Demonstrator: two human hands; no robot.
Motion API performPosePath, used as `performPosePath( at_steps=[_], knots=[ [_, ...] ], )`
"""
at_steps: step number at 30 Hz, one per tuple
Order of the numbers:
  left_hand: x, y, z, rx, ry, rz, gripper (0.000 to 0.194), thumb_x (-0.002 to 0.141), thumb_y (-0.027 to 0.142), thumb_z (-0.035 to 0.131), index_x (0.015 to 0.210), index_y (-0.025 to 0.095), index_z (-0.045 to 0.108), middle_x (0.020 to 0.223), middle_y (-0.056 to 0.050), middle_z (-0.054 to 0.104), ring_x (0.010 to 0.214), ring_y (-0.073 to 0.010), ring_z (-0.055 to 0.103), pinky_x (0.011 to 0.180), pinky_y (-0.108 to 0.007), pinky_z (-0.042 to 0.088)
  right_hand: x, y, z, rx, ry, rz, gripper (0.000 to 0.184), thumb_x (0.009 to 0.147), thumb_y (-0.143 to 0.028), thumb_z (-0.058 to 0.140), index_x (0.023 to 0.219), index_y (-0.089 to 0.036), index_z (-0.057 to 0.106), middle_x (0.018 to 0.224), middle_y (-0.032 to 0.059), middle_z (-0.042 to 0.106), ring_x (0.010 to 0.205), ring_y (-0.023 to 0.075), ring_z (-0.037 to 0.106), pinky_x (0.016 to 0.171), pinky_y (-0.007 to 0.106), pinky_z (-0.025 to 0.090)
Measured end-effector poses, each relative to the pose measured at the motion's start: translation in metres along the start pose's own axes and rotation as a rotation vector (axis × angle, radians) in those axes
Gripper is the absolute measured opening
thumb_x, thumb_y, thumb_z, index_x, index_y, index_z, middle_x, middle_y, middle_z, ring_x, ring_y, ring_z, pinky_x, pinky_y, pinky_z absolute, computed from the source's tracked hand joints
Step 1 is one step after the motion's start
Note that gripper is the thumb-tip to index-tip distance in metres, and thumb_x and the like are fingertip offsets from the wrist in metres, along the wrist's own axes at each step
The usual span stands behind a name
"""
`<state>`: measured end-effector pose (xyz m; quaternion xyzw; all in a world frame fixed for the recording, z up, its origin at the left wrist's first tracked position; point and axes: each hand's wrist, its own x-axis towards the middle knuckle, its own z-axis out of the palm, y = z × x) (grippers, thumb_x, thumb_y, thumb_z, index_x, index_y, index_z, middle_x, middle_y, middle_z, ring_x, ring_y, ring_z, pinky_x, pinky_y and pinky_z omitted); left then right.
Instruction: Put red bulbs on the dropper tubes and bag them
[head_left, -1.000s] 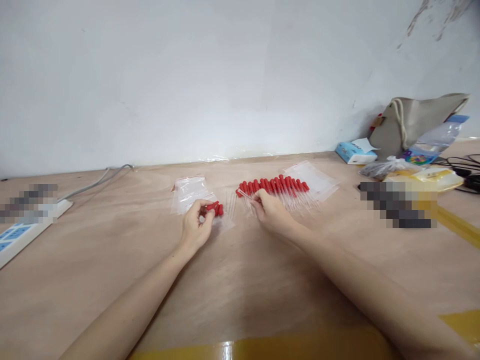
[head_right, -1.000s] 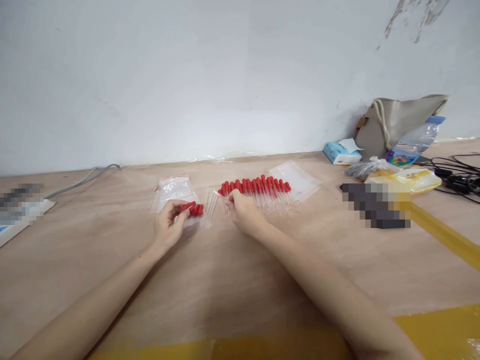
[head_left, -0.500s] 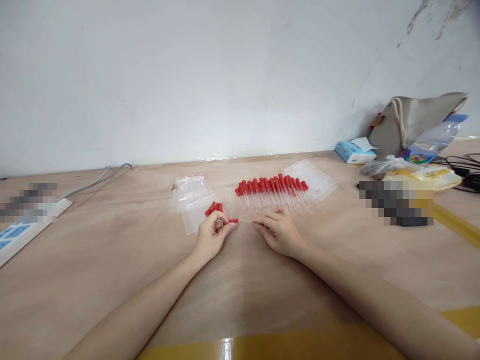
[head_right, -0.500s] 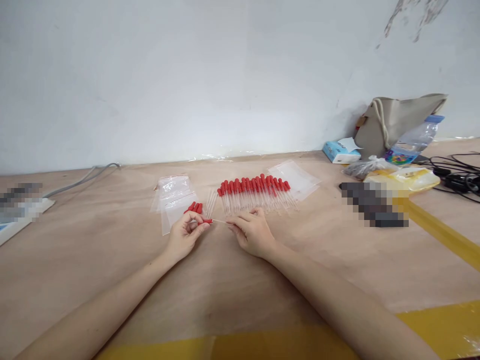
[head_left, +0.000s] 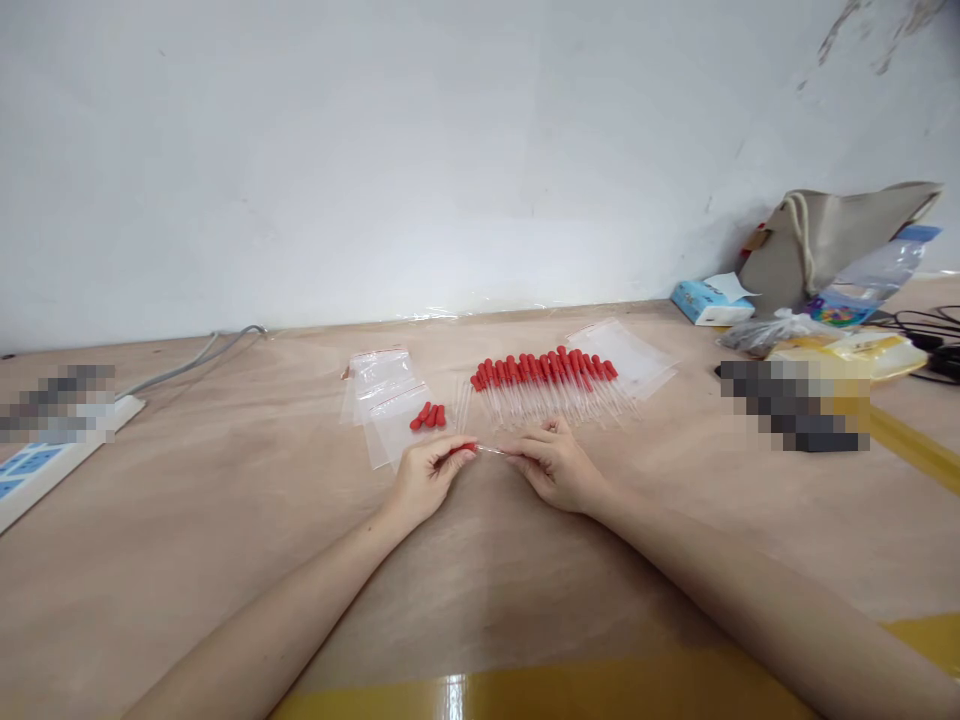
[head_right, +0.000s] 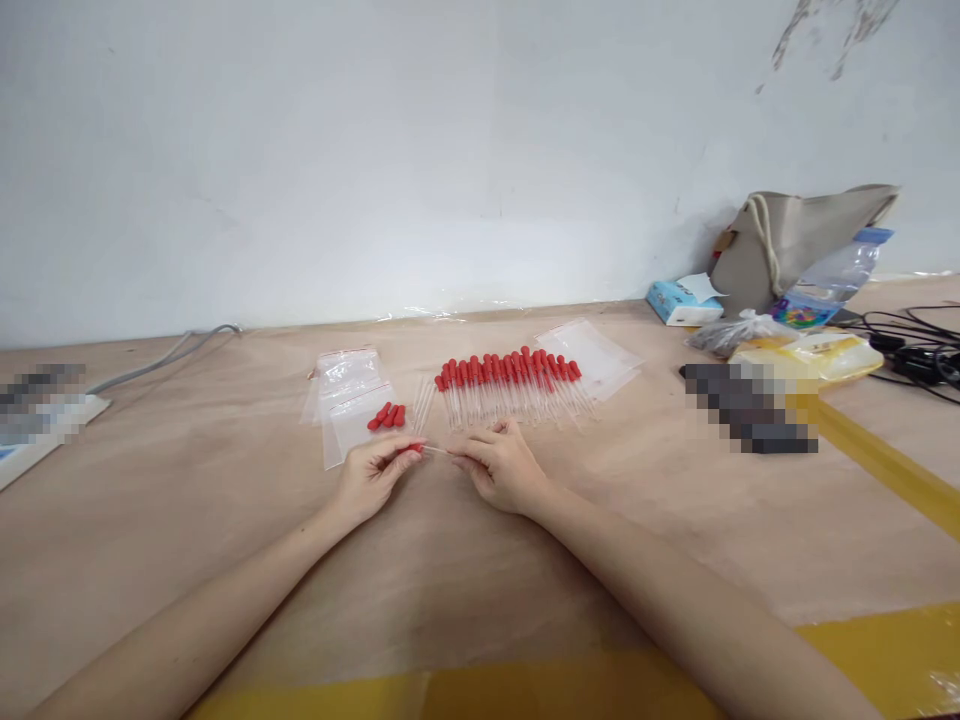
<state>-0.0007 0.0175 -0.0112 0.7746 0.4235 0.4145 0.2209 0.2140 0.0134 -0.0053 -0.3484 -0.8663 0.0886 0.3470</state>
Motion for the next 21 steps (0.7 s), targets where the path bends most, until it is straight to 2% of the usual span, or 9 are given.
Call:
performPosePath(
  at_steps=[4,11,21],
  knots=[
    [-0.003,0.002,-0.001,-0.005,-0.051,0.037,0.017,0.083,0.027,0.051,0.089,0.018,0.064,0.078,-0.003,0.066,0.071,-0.0139,0.061,0.066,-0.025,0.048,0.001,0.002,-0.003,-0.036,-0.024,-0.015,0.024,0.086,-0.021,0.041,0.096,-0.021,0.062,0.081,0.0028,0.065,0.068,0.0110,0.054,0.073,0.031,0.025],
    [-0.003,0.013,-0.003,0.054,-0.137,0.087,0.013,0.083,0.024,0.051,0.085,0.018,0.062,0.080,-0.003,0.063,0.073,-0.0128,0.058,0.066,-0.024,0.046,0.000,0.007,-0.002,-0.200,-0.020,-0.077,0.025,0.085,-0.018,0.040,0.089,-0.021,0.064,0.074,0.0023,0.062,0.062,0.0104,0.047,0.069,0.032,0.021],
    [-0.003,0.018,-0.003,0.143,-0.241,0.137,0.016,0.085,0.026,0.047,0.083,0.017,0.060,0.075,-0.003,0.059,0.069,-0.0123,0.054,0.064,-0.024,0.043,-0.001,-0.001,0.007,-0.203,-0.042,-0.088,0.023,0.083,-0.017,0.040,0.084,-0.019,0.062,0.068,0.0007,0.058,0.056,0.0097,0.040,0.065,0.031,0.019]
  ],
)
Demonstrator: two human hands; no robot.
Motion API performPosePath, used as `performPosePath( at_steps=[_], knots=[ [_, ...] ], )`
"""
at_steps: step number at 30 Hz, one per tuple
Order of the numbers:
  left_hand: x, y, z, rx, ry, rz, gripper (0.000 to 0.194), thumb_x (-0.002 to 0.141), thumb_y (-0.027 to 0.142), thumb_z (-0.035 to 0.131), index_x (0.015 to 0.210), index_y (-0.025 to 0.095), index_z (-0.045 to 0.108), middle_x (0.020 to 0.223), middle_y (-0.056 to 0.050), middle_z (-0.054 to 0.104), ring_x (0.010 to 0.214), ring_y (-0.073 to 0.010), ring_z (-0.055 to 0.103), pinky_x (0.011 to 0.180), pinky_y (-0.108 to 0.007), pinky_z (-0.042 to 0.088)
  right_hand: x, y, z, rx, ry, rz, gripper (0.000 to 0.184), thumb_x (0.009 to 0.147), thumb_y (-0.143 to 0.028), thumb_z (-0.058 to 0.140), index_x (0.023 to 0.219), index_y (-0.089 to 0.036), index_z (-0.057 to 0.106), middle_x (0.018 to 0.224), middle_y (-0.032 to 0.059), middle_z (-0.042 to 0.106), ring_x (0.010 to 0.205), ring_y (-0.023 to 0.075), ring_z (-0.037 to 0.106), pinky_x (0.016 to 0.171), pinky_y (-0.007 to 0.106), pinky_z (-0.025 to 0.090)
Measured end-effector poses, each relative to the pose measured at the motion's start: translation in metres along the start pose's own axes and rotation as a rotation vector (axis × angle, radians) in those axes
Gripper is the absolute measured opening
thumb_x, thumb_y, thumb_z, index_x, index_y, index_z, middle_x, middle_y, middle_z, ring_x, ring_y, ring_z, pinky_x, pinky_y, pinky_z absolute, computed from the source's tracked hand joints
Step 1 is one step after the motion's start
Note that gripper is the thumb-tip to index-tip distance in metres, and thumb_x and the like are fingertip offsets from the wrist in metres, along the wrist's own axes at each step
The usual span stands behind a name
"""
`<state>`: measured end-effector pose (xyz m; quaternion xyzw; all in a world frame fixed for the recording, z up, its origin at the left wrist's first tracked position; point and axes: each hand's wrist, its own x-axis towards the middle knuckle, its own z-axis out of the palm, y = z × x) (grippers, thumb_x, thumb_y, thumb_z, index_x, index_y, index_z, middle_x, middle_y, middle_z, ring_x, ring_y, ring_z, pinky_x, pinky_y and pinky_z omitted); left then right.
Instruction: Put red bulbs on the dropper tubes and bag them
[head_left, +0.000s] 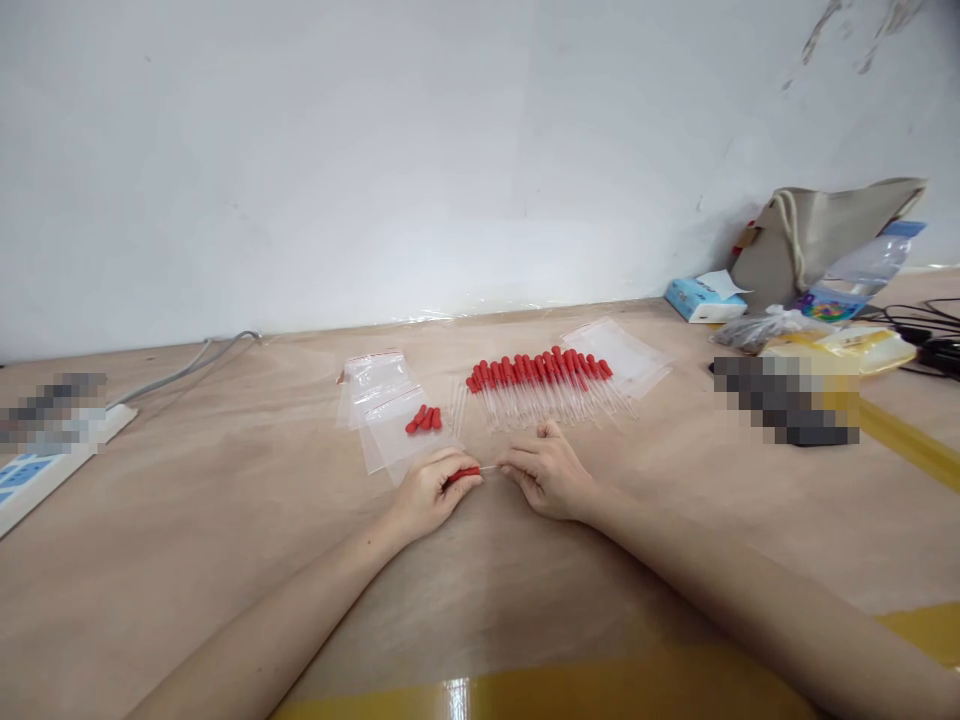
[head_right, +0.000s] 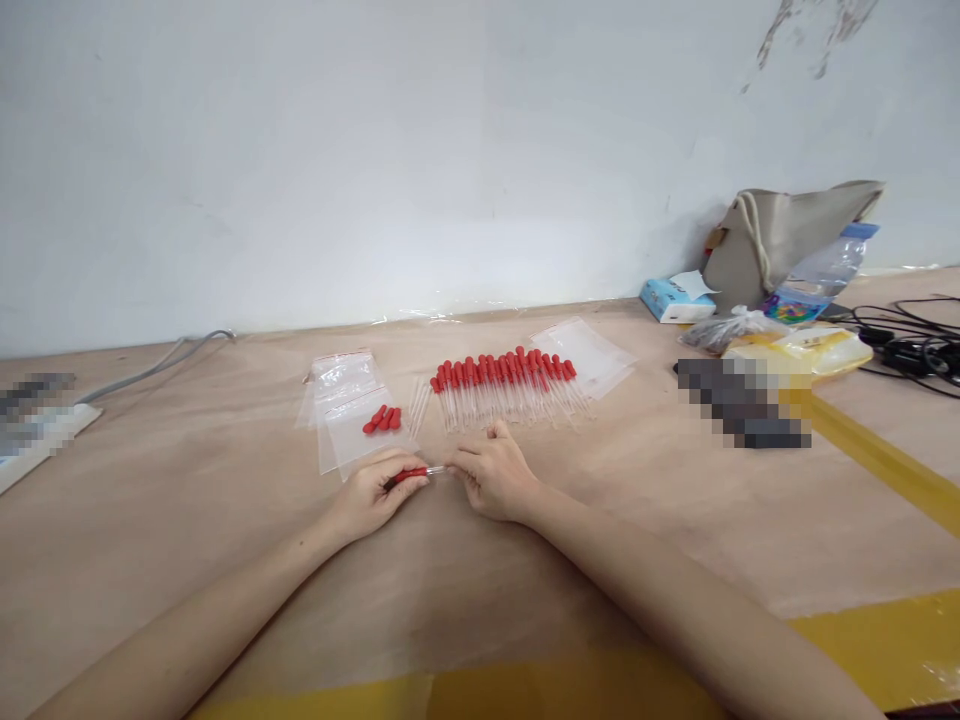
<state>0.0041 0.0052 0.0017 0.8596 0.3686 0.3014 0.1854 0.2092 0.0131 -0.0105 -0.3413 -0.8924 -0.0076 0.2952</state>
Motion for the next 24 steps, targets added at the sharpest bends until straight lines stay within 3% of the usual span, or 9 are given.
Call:
performPosePath(
  at_steps=[4,9,11,14,18,24],
  knots=[
    [0.002,-0.002,0.000,0.004,-0.009,0.005,0.017,0.086,0.026,0.045,0.086,0.018,0.060,0.078,-0.003,0.059,0.072,-0.0131,0.055,0.065,-0.025,0.044,0.004,-0.006,-0.004,-0.008,-0.030,0.032,0.022,0.083,-0.017,0.040,0.086,-0.019,0.061,0.071,0.0014,0.061,0.059,0.0104,0.045,0.066,0.030,0.020],
    [0.008,-0.013,-0.007,0.100,0.158,0.062,0.018,0.083,0.025,0.050,0.098,0.020,0.059,0.091,-0.005,0.061,0.086,-0.0166,0.055,0.080,-0.031,0.043,0.014,-0.013,-0.014,-0.086,-0.097,0.091,0.021,0.082,-0.020,0.041,0.073,-0.017,0.061,0.072,0.0037,0.065,0.067,0.0131,0.053,0.071,0.031,0.022],
    [0.009,-0.021,-0.013,0.190,0.268,0.042,0.025,0.081,0.026,0.053,0.105,0.021,0.057,0.098,-0.006,0.059,0.093,-0.0185,0.053,0.086,-0.034,0.041,0.020,-0.011,-0.017,-0.084,-0.127,0.183,0.021,0.081,-0.022,0.043,0.071,-0.018,0.061,0.070,0.0032,0.065,0.065,0.0136,0.054,0.071,0.031,0.024],
    [0.011,-0.035,-0.021,0.313,0.385,-0.043,0.029,0.078,0.028,0.056,0.106,0.021,0.057,0.104,-0.007,0.055,0.099,-0.0207,0.050,0.089,-0.036,0.039,0.036,-0.004,-0.015,0.003,-0.116,0.445,0.023,0.079,-0.028,0.044,0.067,-0.020,0.062,0.065,0.0007,0.065,0.059,0.0132,0.054,0.065,0.028,0.028],
    [0.010,-0.054,-0.026,0.375,0.368,-0.134,0.026,0.080,0.029,0.053,0.103,0.020,0.059,0.108,-0.008,0.052,0.104,-0.0224,0.048,0.090,-0.037,0.038,0.065,0.008,-0.002,0.002,-0.049,0.683,0.023,0.077,-0.031,0.046,0.062,-0.019,0.061,0.067,0.0013,0.065,0.063,0.0148,0.056,0.063,0.026,0.030],
    [0.008,-0.065,-0.023,0.310,0.308,-0.212,0.027,0.079,0.027,0.052,0.104,0.019,0.058,0.106,-0.008,0.052,0.101,-0.0217,0.050,0.088,-0.036,0.041,0.091,0.011,0.023,-0.206,-0.112,0.758,0.031,0.080,-0.034,0.041,0.070,-0.016,0.064,0.072,0.0087,0.066,0.072,0.0201,0.059,0.076,0.035,0.028]
  ],
)
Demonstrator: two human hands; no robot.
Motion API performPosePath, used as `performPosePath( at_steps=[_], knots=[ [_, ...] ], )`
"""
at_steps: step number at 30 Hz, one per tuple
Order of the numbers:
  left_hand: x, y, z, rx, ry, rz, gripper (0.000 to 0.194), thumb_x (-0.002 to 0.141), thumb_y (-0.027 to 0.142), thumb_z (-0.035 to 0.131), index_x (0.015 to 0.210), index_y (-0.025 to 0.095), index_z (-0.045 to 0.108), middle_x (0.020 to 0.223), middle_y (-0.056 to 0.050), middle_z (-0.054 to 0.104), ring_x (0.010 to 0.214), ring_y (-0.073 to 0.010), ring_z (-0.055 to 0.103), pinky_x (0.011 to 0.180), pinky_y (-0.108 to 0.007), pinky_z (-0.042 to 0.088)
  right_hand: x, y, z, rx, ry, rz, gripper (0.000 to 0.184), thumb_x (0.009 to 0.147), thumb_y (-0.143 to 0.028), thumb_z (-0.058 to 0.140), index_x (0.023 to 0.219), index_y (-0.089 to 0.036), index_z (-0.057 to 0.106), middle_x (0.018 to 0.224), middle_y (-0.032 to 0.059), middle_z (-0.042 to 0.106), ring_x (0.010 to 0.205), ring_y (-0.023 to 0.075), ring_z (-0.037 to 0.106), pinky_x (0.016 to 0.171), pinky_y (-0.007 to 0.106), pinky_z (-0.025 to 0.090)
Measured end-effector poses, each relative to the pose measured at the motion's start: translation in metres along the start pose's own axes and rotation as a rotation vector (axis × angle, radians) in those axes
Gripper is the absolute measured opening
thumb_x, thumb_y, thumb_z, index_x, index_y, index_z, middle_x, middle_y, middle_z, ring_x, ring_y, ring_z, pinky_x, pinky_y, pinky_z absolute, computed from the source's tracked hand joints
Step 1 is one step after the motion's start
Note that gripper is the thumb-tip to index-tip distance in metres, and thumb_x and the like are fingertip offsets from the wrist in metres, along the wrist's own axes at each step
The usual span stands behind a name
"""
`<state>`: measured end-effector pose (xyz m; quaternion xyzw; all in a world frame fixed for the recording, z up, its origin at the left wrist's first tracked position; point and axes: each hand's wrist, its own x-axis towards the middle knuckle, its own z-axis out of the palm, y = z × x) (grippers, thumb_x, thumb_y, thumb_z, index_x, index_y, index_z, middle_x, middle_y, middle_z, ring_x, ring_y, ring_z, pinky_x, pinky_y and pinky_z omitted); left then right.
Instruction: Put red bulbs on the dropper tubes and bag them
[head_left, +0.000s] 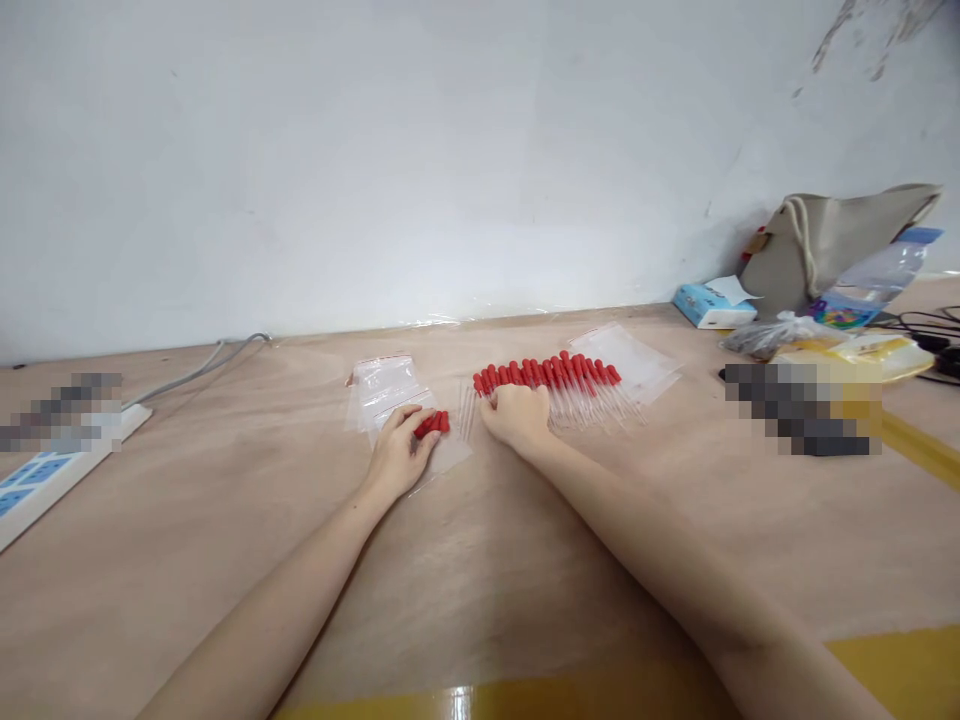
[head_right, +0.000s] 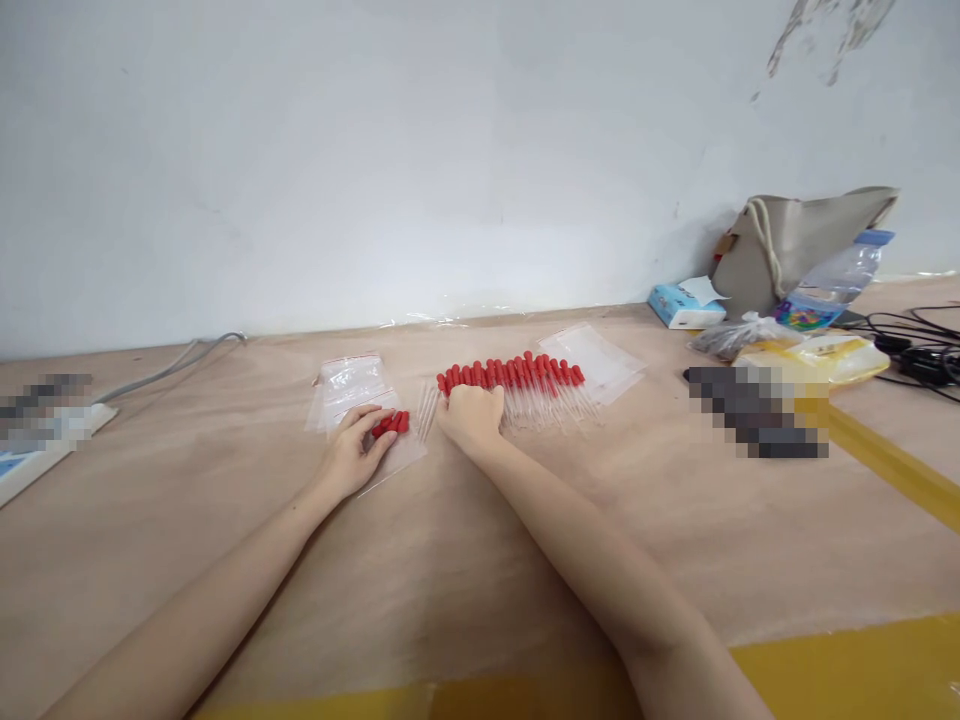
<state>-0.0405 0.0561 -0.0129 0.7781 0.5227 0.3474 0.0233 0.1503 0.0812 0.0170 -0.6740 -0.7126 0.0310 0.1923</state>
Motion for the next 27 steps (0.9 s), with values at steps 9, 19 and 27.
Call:
performPosePath(
  at_steps=[9,19,27],
  knots=[
    [0.000,0.002,0.001,-0.073,-0.003,-0.048,0.024,0.078,0.026,0.052,0.100,0.019,0.059,0.093,-0.006,0.056,0.086,-0.0190,0.055,0.079,-0.035,0.046,0.004,-0.004,0.009,-0.020,-0.084,0.040,0.033,0.081,-0.036,0.039,0.077,-0.016,0.064,0.079,0.0108,0.066,0.078,0.0230,0.060,0.075,0.038,0.027],
    [0.003,-0.003,0.003,-0.123,0.029,-0.152,0.023,0.081,0.029,0.047,0.094,0.018,0.063,0.092,-0.006,0.064,0.081,-0.0179,0.060,0.075,-0.032,0.048,0.001,-0.015,0.009,0.008,-0.038,-0.043,0.029,0.079,-0.039,0.041,0.077,-0.018,0.062,0.077,0.0080,0.066,0.075,0.0202,0.059,0.078,0.038,0.024],
    [0.004,-0.003,0.003,-0.238,0.082,-0.244,0.027,0.080,0.032,0.047,0.097,0.017,0.062,0.087,-0.006,0.065,0.065,-0.0148,0.063,0.064,-0.027,0.049,0.011,-0.033,0.008,0.031,-0.168,0.042,0.025,0.072,-0.036,0.049,0.079,-0.016,0.063,0.080,0.0108,0.066,0.076,0.0222,0.060,0.081,0.041,0.025]
  ],
)
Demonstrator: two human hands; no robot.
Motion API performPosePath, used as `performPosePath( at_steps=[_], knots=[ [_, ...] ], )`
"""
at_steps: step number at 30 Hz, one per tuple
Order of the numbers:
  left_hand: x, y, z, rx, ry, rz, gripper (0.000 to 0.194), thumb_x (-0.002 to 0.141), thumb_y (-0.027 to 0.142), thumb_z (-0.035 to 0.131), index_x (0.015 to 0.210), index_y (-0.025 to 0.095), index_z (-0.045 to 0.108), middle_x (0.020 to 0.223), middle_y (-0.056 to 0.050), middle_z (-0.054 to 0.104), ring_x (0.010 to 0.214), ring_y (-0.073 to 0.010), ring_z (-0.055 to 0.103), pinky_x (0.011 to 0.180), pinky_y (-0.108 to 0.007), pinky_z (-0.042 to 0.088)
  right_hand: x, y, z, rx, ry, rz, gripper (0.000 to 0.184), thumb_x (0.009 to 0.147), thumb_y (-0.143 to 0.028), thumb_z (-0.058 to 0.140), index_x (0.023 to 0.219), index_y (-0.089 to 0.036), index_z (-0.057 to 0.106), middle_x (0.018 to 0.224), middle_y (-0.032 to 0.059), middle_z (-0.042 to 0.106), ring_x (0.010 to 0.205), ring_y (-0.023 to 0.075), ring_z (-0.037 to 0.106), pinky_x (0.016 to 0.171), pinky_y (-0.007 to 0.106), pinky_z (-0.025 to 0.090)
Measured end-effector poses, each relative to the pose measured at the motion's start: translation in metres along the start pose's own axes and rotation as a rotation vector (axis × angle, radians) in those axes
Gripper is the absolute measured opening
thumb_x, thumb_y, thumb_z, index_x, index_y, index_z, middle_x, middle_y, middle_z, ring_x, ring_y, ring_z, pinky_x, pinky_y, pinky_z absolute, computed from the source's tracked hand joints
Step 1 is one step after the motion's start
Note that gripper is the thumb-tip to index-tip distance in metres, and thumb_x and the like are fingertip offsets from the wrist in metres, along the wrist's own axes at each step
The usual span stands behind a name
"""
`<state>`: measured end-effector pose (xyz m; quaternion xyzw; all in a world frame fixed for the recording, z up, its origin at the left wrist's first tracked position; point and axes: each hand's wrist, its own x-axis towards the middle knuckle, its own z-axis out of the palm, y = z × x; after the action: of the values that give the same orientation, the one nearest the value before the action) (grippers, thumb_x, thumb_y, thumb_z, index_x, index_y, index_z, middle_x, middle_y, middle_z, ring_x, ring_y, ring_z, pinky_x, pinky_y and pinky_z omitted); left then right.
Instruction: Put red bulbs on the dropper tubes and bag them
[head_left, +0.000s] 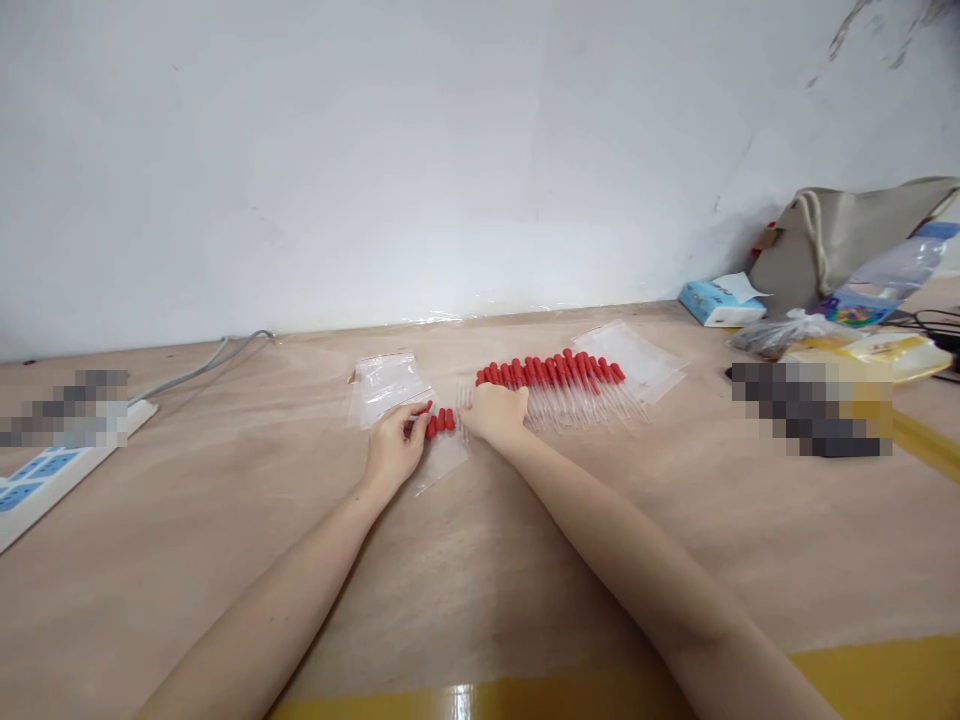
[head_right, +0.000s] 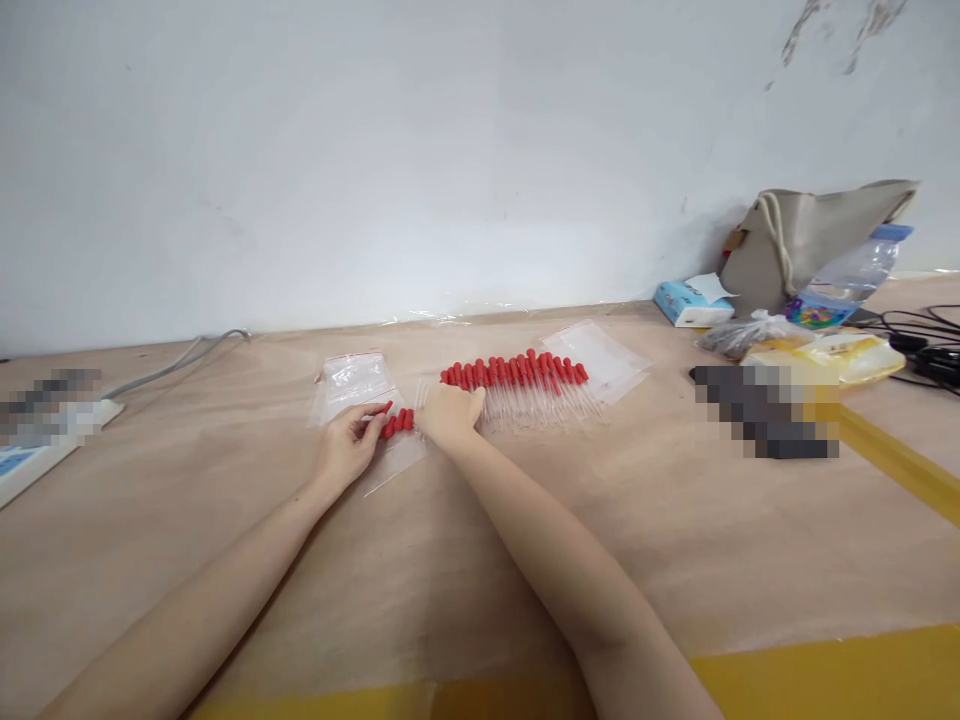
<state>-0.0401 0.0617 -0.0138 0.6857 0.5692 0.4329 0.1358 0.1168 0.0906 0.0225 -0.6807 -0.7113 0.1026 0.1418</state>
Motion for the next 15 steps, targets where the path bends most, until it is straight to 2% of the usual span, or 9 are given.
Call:
performPosePath(
  at_steps=[5,9,12,15],
  knots=[
    [0.001,-0.001,0.000,-0.029,0.096,-0.008,0.025,0.078,0.028,0.049,0.098,0.017,0.061,0.091,-0.006,0.064,0.075,-0.0160,0.062,0.068,-0.027,0.049,0.003,-0.007,-0.003,0.045,-0.086,0.040,0.020,0.070,-0.032,0.052,0.077,-0.017,0.063,0.082,0.0095,0.066,0.078,0.0218,0.060,0.081,0.041,0.027],
    [0.002,0.003,-0.003,-0.097,0.177,0.039,0.024,0.078,0.025,0.049,0.097,0.017,0.062,0.095,-0.006,0.061,0.075,-0.0139,0.062,0.069,-0.026,0.049,-0.002,-0.002,-0.010,0.055,-0.046,0.002,0.020,0.073,-0.030,0.048,0.075,-0.016,0.062,0.080,0.0094,0.066,0.077,0.0215,0.060,0.077,0.037,0.031],
    [0.000,0.008,-0.003,-0.180,0.192,0.059,0.019,0.076,0.026,0.053,0.087,0.016,0.064,0.091,-0.005,0.059,0.071,-0.0123,0.061,0.067,-0.025,0.050,-0.011,0.017,-0.020,0.104,-0.004,-0.087,0.023,0.079,-0.027,0.040,0.076,-0.015,0.059,0.079,0.0107,0.065,0.076,0.0208,0.059,0.068,0.031,0.035],
    [-0.005,0.016,0.001,-0.256,0.171,0.020,0.018,0.071,0.029,0.061,0.082,0.015,0.061,0.085,-0.003,0.059,0.061,-0.0099,0.060,0.058,-0.022,0.049,-0.027,0.048,-0.027,0.231,0.097,-0.219,0.022,0.084,-0.025,0.036,0.085,-0.014,0.054,0.080,0.0094,0.064,0.072,0.0173,0.057,0.062,0.027,0.036]
  ],
)
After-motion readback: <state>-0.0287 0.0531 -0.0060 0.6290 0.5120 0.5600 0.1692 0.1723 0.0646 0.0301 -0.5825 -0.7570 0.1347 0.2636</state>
